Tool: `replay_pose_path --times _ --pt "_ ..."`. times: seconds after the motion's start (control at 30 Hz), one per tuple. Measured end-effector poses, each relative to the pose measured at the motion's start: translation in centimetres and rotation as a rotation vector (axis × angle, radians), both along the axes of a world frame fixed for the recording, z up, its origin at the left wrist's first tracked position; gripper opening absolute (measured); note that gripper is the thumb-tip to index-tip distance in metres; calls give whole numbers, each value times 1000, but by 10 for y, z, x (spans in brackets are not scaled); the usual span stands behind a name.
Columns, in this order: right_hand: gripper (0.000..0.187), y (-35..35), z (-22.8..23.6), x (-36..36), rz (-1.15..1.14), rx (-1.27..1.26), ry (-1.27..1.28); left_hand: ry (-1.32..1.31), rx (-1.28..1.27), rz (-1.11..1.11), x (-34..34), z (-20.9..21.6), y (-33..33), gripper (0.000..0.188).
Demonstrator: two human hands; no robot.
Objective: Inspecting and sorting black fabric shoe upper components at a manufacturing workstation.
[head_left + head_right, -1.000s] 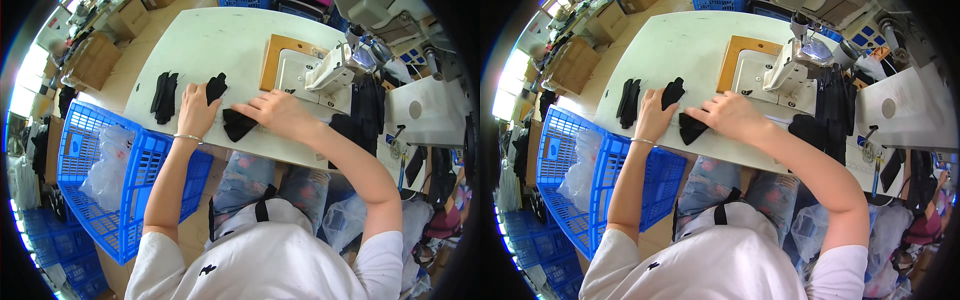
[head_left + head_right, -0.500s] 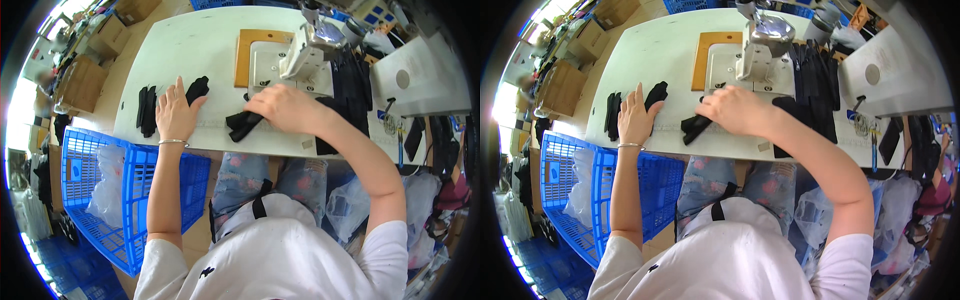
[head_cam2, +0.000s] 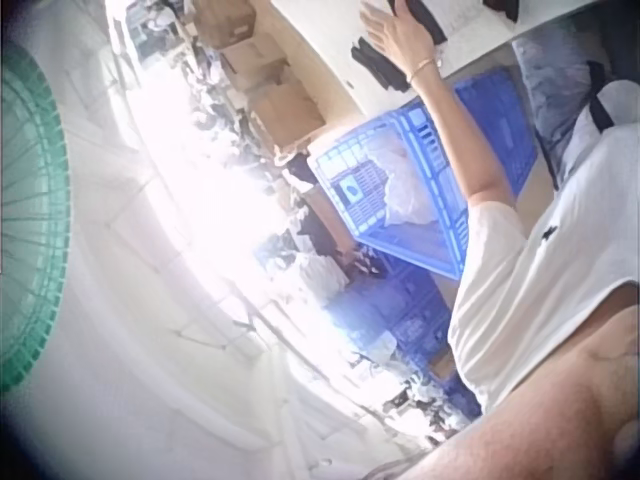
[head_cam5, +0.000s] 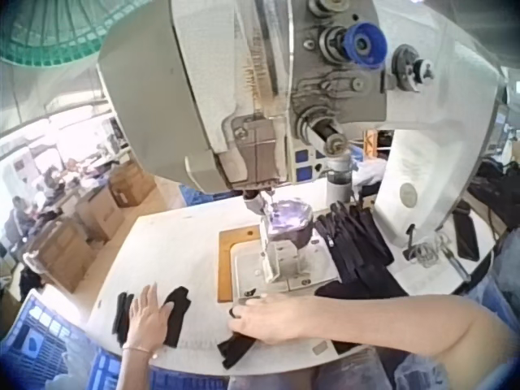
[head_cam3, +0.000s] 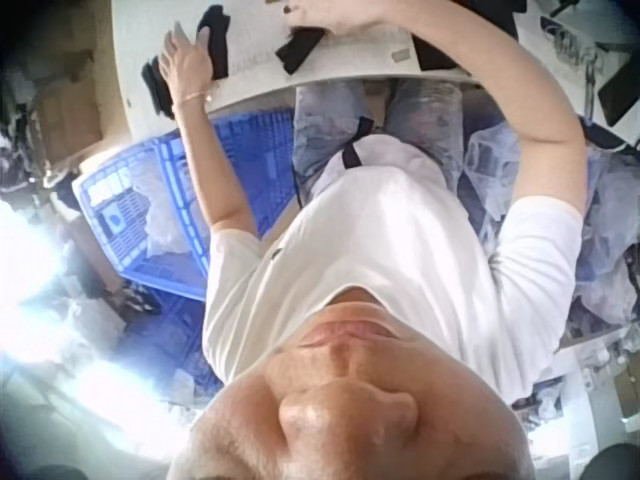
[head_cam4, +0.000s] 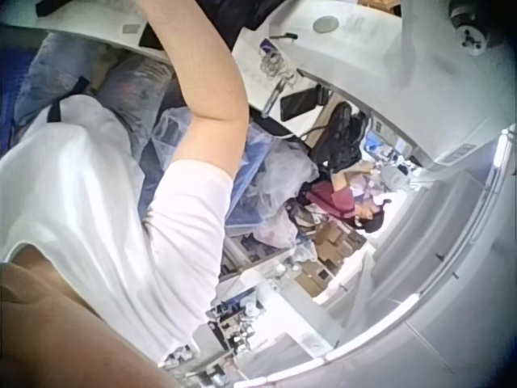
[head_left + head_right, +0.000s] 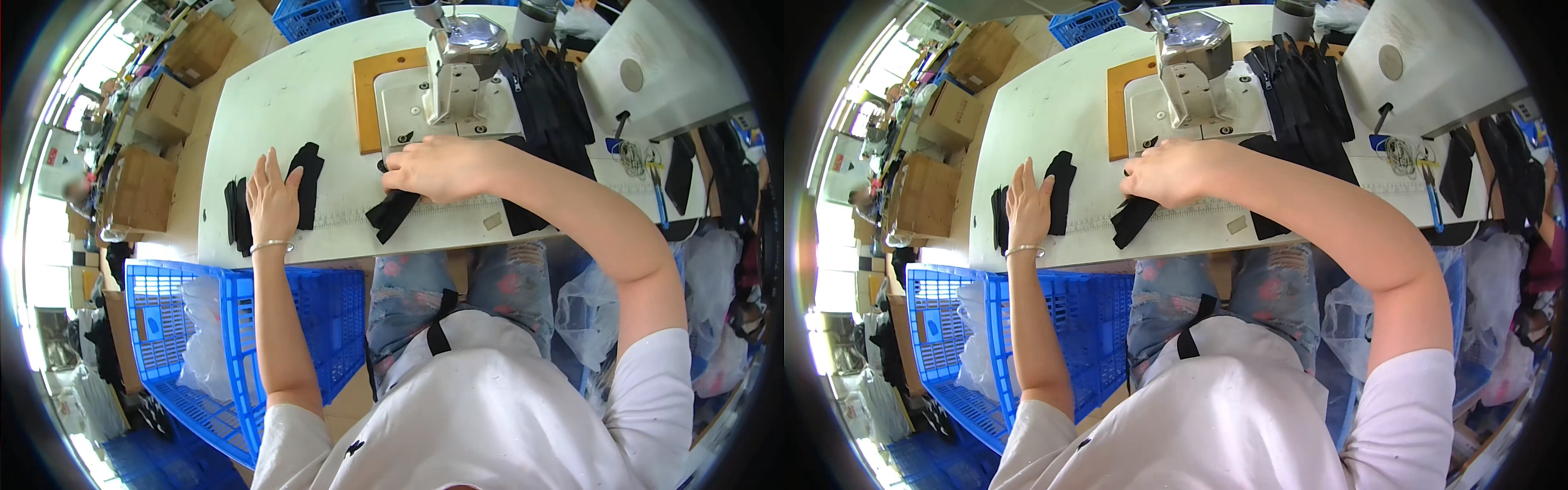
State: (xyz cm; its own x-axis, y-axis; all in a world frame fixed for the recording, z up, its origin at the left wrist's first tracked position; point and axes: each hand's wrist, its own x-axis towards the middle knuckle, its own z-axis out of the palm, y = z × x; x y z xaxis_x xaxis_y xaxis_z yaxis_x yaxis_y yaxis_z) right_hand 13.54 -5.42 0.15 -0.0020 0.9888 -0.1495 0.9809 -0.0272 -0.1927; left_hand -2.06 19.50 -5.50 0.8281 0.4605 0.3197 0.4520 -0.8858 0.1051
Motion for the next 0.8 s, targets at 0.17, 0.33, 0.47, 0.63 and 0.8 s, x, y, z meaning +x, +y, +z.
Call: replay_pose_path --times 0.17,0.33,0.47,0.63,0.8 --pt "33 7 3 7 -32 -73 36 -121 -205 -234 -3 17 -52 57" --pt "35 7 28 12 -26 -139 142 -120 -820 -455 0 25 -128 76" --pt "36 4 16 29 -124 -18 527 -239 -798 -306 8 18 -127 72" --pt "25 5 3 34 -272 189 561 -141 -820 -260 12 14 -124 57" --pt "19 -6 9 24 -388 753 723 -94 -503 -342 12 6 -124 61"
